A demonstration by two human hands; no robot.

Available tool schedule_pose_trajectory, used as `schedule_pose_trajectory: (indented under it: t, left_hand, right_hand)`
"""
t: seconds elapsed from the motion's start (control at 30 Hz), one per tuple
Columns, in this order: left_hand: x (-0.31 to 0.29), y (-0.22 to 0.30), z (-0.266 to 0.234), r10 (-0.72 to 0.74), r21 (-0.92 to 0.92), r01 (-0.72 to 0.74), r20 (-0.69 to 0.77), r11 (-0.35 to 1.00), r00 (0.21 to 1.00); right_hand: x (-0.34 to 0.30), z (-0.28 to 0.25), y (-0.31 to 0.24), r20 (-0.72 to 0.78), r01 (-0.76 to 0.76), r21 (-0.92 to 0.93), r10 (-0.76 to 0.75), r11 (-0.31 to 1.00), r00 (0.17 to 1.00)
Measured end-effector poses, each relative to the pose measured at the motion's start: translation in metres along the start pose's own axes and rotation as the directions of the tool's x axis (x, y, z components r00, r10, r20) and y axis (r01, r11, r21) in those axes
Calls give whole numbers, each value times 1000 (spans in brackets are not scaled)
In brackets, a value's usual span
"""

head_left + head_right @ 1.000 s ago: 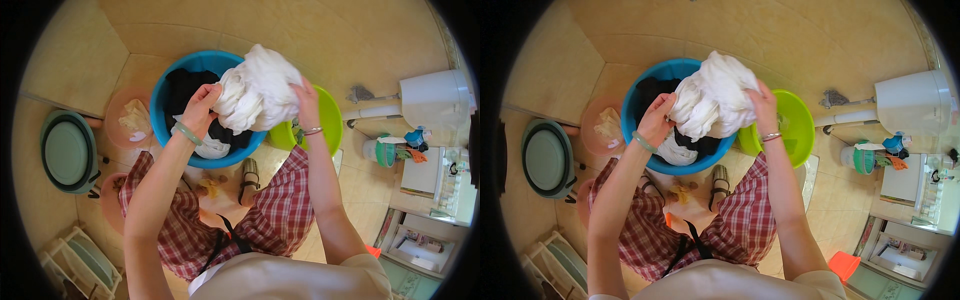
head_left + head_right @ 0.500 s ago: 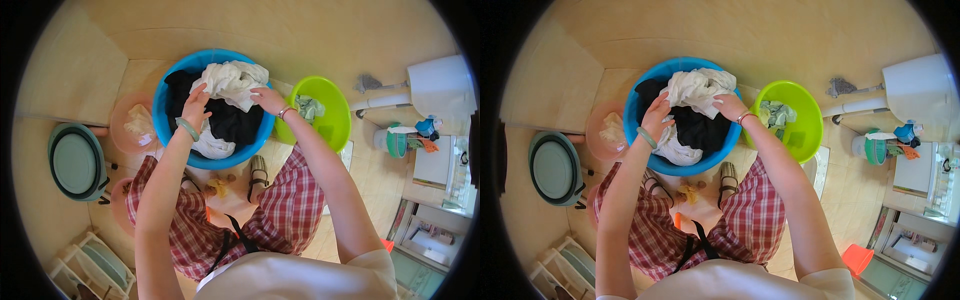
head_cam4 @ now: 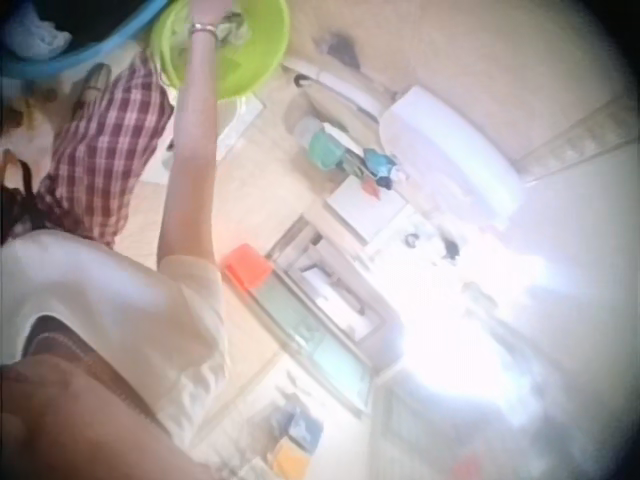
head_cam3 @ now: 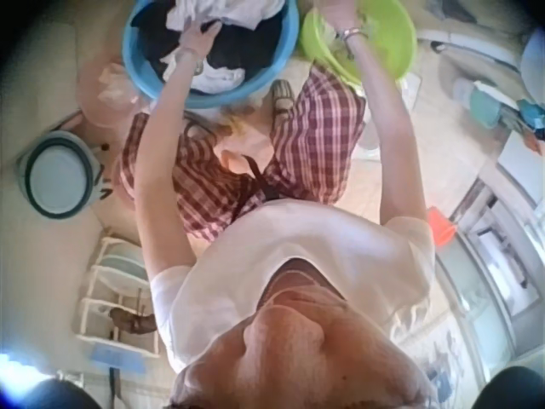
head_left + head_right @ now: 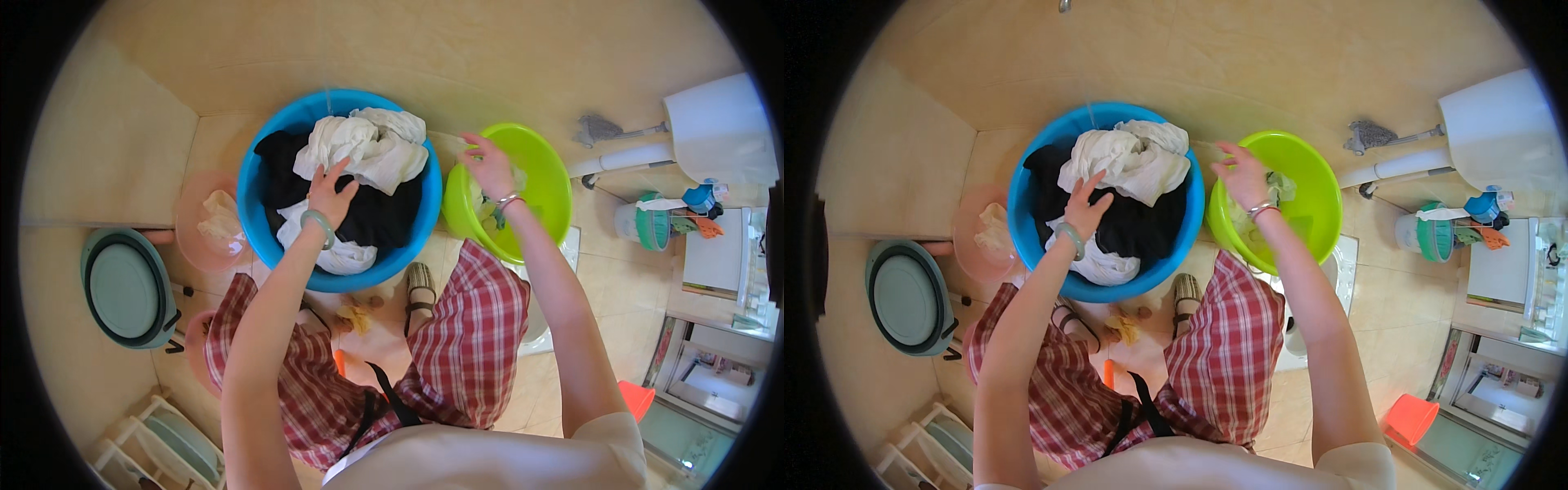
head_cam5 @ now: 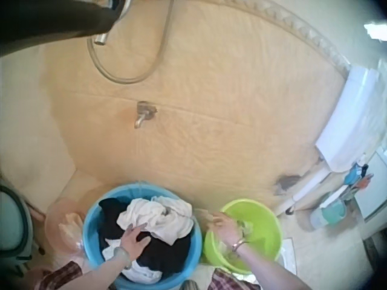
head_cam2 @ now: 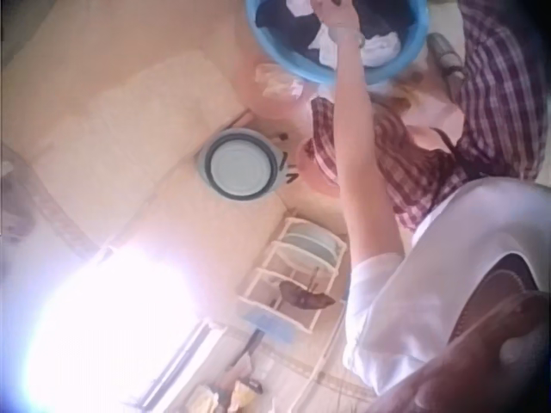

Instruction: The person transfers various clothes from a green bucket into a blue basin. They then fill the green bucket with water from a wall-mounted tap and pour it into the blue basin. Finally, the person washes the clothes by hand in the blue basin, agitating and rinsing them in the water.

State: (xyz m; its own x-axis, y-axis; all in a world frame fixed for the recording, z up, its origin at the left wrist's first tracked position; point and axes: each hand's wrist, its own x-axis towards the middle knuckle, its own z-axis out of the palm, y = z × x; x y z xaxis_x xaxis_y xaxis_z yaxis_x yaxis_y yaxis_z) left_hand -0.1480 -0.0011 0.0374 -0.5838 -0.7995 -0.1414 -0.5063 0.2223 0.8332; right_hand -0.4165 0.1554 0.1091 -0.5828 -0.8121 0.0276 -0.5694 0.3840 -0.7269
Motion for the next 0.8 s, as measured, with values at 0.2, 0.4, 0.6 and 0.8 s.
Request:
schedule_pose_trajectory:
  t: [0.2,0.4,0.6,0.8]
  left_hand:
    - [51,18,16,116,567,-142,81,811,990]
    - [107,13,-10,-244,781,-58,263,622,933]
    - [125,-45,5,-358,695,-17,391,719,848]
    - [130,-57,10,-328,638,-40,448,769,831]
  right_hand:
    - [56,75,-8,274,201,-387,-96,900,957]
    - [83,134,7,318,91,-530,98,843,943]
    - [83,176,33,536,-4,-335,193,942,822]
    - [100,190,46,599,22,-377,226,926,768]
